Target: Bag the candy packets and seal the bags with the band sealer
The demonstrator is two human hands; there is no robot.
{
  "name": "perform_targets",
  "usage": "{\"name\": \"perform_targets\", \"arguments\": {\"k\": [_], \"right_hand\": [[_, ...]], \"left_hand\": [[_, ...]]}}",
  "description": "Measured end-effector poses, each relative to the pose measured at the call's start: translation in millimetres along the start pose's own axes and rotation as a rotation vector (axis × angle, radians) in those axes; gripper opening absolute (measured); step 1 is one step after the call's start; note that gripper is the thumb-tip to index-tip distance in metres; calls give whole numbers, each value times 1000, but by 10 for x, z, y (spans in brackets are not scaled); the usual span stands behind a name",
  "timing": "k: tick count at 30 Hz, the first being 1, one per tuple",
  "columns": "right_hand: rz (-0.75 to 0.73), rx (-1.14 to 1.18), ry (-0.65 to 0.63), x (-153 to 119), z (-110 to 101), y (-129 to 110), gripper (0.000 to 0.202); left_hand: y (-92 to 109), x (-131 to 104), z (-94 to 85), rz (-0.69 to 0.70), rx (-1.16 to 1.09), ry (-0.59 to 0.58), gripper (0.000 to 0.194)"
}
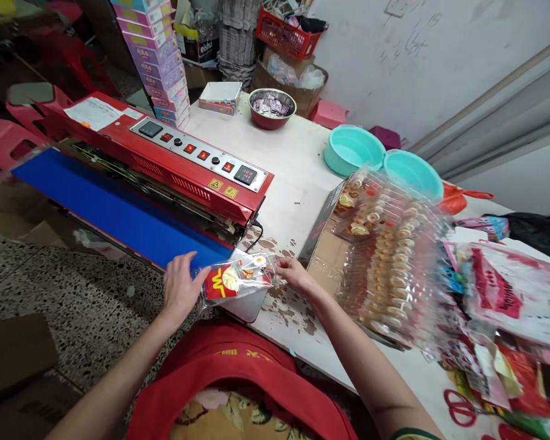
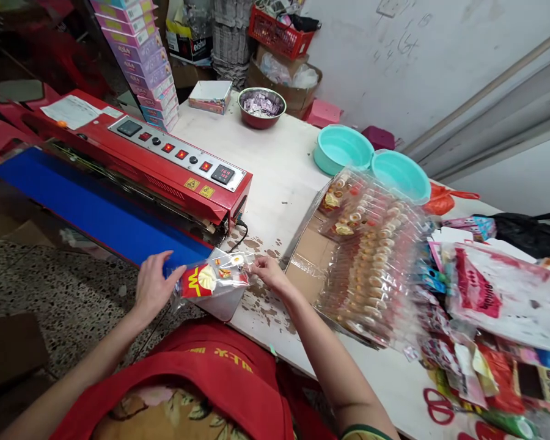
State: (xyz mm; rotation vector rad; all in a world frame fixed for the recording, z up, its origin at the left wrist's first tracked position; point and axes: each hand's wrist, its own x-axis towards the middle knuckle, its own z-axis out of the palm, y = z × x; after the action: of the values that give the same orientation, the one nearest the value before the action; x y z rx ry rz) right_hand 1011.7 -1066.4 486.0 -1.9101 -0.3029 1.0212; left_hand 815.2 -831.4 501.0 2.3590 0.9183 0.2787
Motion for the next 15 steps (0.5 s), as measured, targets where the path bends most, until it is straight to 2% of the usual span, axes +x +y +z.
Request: {"name": "perform_targets", "arguments": {"k": [1, 2, 4, 6, 8, 11, 15], "right_hand": [[9, 14, 1, -16, 10, 24, 50], [20, 34, 3, -31, 24, 42, 50], [36, 73, 8, -52, 57, 69, 52], [28, 96, 4, -62, 78, 91, 52], [17, 105, 10, -71, 72, 114, 53], [36, 125, 56, -103, 15, 145, 53], [21, 124, 55, -152, -59, 149, 53]], "left_hand": [[-93, -113, -11, -100, -24, 24, 59], [-174, -220, -8, -198, -88, -1, 62], [-267, -385, 29, -346, -303, -129, 58], [-269, -459, 75, -424, -522, -217, 48], [-232, -454, 84, -479, -653, -204, 43], [-279, -411, -20, -554, -705, -142, 44], [-626, -442, -277, -590, -632, -120, 46]]}}
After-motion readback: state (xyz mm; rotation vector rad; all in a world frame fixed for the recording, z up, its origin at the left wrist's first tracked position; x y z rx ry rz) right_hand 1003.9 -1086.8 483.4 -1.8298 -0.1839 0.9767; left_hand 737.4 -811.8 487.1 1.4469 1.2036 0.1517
